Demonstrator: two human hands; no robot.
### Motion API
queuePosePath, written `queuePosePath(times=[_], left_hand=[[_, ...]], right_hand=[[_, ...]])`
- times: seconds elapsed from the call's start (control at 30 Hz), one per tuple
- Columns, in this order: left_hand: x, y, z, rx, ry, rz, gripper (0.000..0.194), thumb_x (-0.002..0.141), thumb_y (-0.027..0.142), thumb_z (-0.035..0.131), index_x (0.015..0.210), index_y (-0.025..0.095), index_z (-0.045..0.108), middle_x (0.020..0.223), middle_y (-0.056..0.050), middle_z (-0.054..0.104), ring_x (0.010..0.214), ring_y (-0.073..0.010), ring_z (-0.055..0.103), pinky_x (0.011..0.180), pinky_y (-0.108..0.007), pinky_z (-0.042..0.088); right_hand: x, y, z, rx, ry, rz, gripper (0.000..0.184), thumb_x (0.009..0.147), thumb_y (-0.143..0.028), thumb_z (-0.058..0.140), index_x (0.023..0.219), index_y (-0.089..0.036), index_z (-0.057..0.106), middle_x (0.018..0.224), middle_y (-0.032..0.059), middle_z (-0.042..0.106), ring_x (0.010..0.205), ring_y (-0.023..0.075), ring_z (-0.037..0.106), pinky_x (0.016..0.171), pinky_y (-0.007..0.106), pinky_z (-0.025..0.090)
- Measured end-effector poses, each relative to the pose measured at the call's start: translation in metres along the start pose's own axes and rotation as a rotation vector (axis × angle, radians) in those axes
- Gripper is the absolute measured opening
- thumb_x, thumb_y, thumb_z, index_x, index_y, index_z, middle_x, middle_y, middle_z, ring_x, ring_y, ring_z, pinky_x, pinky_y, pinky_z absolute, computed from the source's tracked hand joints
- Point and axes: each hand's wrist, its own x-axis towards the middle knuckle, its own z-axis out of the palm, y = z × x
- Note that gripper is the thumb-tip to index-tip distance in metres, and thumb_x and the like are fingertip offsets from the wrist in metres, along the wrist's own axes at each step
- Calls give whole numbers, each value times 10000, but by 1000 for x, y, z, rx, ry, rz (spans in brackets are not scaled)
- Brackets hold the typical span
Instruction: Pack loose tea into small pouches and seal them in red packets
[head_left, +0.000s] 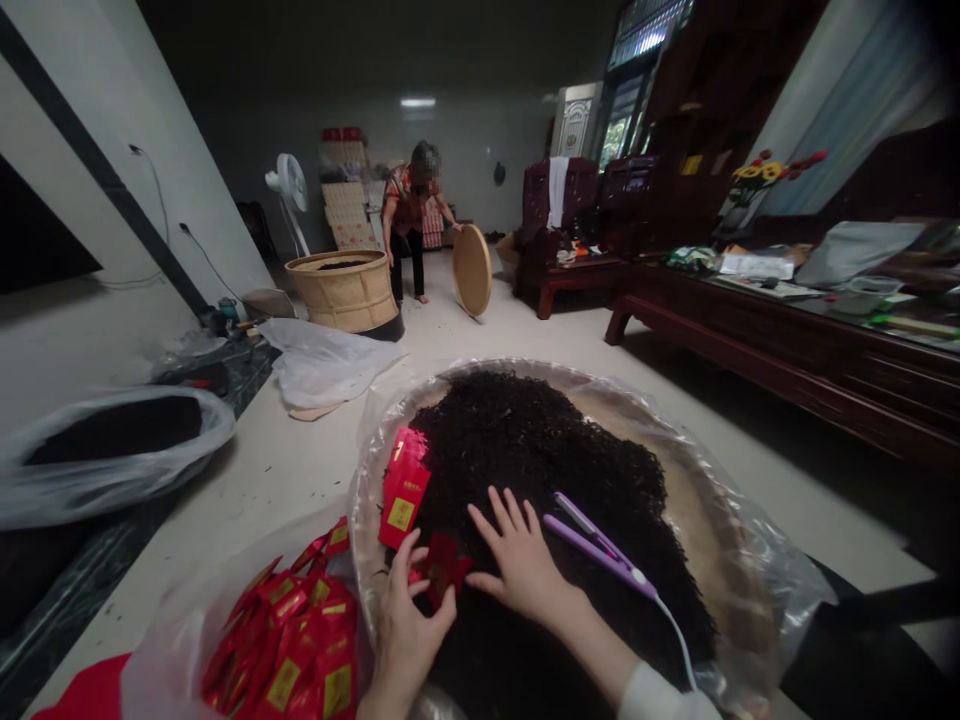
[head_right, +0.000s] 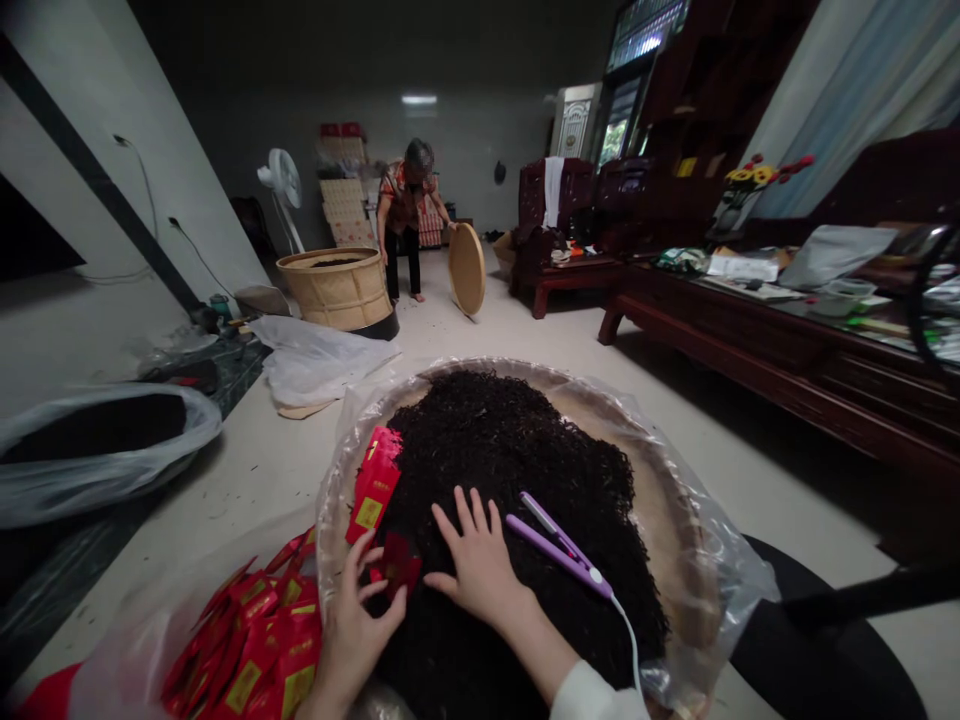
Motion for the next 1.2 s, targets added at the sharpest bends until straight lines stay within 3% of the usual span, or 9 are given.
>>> queuePosePath(times=[0.1,0.27,0.37,0.53,0.67,0.8,0.93,1.07,1.2], left_hand=[[1,0,-3,80,-91,49,691,754,182,576,1408,239,359,1139,-87,570,974,-209,662,702,-327,633],[8,11,-16,291,-287,169,552,782,137,533,1313,286,514,1014,-39,545,880,-187,661,775,-374,612],[12,14,-23,318,-243,189,404,774,204,589,1176,241,591,1057,-71,582,927,-229,667,768,-405,611],[16,19,-33,277,-272,140,259,828,315,576,1063,206,591,1104,-106,658,1003,-251,673,804,-405,602],[21,22,-37,374,-262,206,284,883,175,360,1031,192,601,1017,-103,707,947,-230,698,809,-399,591],[26,19,-37,452,-215,286,210,876,183,405,944,201,603,872,-65,700,772,-209,706,638,-317,598],[29,26,-37,464,-110,353,178,925,276,459,876,211,618,1020,-90,669,879,-217,691,683,-318,597],[28,44,-32,458,-52,472,188,924,245,493,815,215,642,972,-81,650,906,-223,653,788,-363,565],[28,53,-27,419,-177,523,257,932,250,482,752,203,658,839,-57,620,781,-183,639,712,-300,551]], right_hand=[[6,-19,6,-56,-82,-136,907,703,-603,709,1469,-248,376,1590,184,168,1447,442,53,1126,644,65],[-5,-37,13,-77,-135,-347,607,798,-532,651,1271,-152,621,1461,208,450,1406,412,264,1135,608,139],[-12,-38,17,-88,-122,-345,596,779,-522,685,1229,-133,642,1397,208,518,1343,394,371,1114,579,229],[-13,-37,25,-88,-75,-365,757,717,-603,714,1328,-187,554,1494,185,404,1371,442,278,1078,634,224],[-17,-33,29,-155,-43,-401,446,809,-469,686,1159,-195,648,1248,151,603,1198,354,472,989,525,366],[-28,-22,22,-229,20,-421,137,873,-320,632,939,-209,677,1030,96,654,1000,272,546,850,407,434],[-36,-10,14,-240,86,-412,63,872,-229,611,879,-210,670,909,80,666,880,248,570,719,349,438],[-38,5,8,-45,231,-330,110,861,-188,564,851,-198,673,853,85,675,792,231,594,645,318,440],[-38,17,-3,565,467,-87,103,816,-229,563,828,-205,662,814,48,680,776,209,625,722,324,484]])
